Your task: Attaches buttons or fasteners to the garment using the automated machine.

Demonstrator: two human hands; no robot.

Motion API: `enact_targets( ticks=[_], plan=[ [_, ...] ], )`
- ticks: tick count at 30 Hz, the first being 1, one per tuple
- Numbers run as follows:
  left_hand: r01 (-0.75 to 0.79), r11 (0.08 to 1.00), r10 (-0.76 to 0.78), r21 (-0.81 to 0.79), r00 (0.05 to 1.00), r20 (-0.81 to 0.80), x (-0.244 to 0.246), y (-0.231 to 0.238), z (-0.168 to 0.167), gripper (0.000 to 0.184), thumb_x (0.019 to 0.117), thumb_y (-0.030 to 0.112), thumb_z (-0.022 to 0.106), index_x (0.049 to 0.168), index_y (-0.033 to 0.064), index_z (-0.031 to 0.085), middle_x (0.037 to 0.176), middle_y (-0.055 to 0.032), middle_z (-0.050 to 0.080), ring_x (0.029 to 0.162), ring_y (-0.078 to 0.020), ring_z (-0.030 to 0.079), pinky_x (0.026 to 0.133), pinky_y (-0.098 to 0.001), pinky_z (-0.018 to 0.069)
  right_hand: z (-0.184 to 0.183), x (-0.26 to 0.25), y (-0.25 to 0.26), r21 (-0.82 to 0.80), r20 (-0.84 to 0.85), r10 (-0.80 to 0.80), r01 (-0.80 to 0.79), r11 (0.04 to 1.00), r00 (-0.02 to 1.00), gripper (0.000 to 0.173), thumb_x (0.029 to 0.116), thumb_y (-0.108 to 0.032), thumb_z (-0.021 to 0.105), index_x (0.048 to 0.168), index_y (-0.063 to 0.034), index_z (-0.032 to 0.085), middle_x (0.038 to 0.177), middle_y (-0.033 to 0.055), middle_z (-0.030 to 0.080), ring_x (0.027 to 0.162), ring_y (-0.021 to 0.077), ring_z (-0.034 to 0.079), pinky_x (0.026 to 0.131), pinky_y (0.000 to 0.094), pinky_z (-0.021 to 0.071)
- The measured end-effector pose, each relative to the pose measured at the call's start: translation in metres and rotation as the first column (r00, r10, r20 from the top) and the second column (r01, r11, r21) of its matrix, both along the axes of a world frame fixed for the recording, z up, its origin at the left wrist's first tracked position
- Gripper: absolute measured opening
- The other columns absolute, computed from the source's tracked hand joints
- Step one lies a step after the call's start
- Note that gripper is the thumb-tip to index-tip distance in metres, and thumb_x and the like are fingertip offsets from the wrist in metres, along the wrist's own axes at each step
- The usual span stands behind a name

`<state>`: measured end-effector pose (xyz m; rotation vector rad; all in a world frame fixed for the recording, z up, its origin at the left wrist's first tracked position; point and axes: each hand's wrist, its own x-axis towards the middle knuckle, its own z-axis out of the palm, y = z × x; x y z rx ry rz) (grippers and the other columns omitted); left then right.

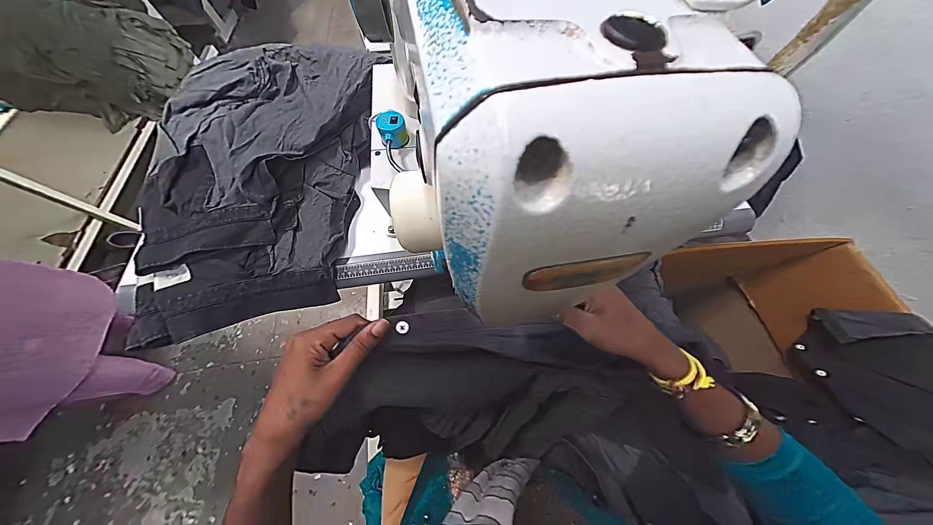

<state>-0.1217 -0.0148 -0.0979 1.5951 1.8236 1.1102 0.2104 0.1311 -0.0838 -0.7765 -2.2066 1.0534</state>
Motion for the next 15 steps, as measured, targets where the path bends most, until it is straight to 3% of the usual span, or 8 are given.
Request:
enact_targets(
  ticks=[2, 6, 10, 12, 15],
  plan=[
    [-0.089, 0.993, 0.086, -0.080, 0.995, -0.046, -0.012, 0.001, -0.008, 0.038, 0.0978, 0.048, 0.058, 0.077, 0.0181, 0.068, 0.065, 0.0156, 0.057, 0.056, 0.0103, 0.048, 0.053, -0.0128, 0.0382, -0.012, 0.008, 0.013, -0.002, -0.005, -0.089, 0.089, 0.996, 0.996, 0.025, 0.1004, -0.032, 0.062, 0.098, -0.0071, 0.056, 0.069, -0.0124, 0.049, 0.062, -0.0086, 0.047, 0.061, 0.0126, 0.0424],
    [-0.107, 0.992, 0.101, -0.063, 0.992, -0.081, -0.002, 0.012, -0.003, 0.036, 0.0975, 0.046, 0.058, 0.076, 0.0182, 0.067, 0.063, 0.0160, 0.054, 0.056, 0.0104, 0.047, 0.054, -0.0137, 0.0371, -0.013, 0.010, 0.019, 0.239, 0.048, -0.351, 0.330, 0.913, 0.935, 0.026, 0.0998, -0.030, 0.062, 0.094, -0.0048, 0.056, 0.063, -0.0067, 0.044, 0.057, -0.0027, 0.042, 0.057, 0.0165, 0.0369],
    [-0.032, 0.999, 0.033, 0.016, 0.995, -0.091, 0.008, 0.026, 0.002, 0.038, 0.0984, 0.044, 0.058, 0.076, 0.0159, 0.067, 0.064, 0.0154, 0.054, 0.057, 0.0117, 0.046, 0.054, -0.0120, 0.0361, -0.010, 0.020, 0.028, 0.322, 0.065, -0.411, 0.371, 0.871, 0.909, 0.026, 0.0989, -0.026, 0.061, 0.097, -0.0006, 0.058, 0.062, -0.0038, 0.045, 0.055, -0.0002, 0.042, 0.056, 0.0183, 0.0367],
    [-0.019, 0.999, 0.021, 0.026, 0.995, -0.099, 0.011, 0.028, 0.000, 0.038, 0.0984, 0.044, 0.057, 0.075, 0.0155, 0.068, 0.063, 0.0153, 0.054, 0.057, 0.0119, 0.044, 0.053, -0.0121, 0.0347, -0.013, 0.029, 0.033, 0.243, 0.097, -0.369, 0.337, 0.910, 0.925, 0.032, 0.0996, -0.034, 0.062, 0.099, -0.0029, 0.057, 0.064, -0.0075, 0.044, 0.057, -0.0035, 0.041, 0.058, 0.0157, 0.0361],
    [-0.028, 0.999, 0.034, 0.031, 0.977, -0.211, 0.011, 0.025, -0.009, 0.049, 0.0989, 0.054, 0.053, 0.073, 0.0146, 0.066, 0.061, 0.0112, 0.053, 0.056, 0.0057, 0.046, 0.054, -0.0190, 0.0369, -0.017, 0.061, 0.048, -0.080, 0.217, -0.116, 0.137, 0.987, 0.969, 0.033, 0.0971, -0.042, 0.065, 0.104, -0.0107, 0.058, 0.059, -0.0201, 0.040, 0.052, -0.0115, 0.037, 0.054, 0.0103, 0.0347]
  ],
)
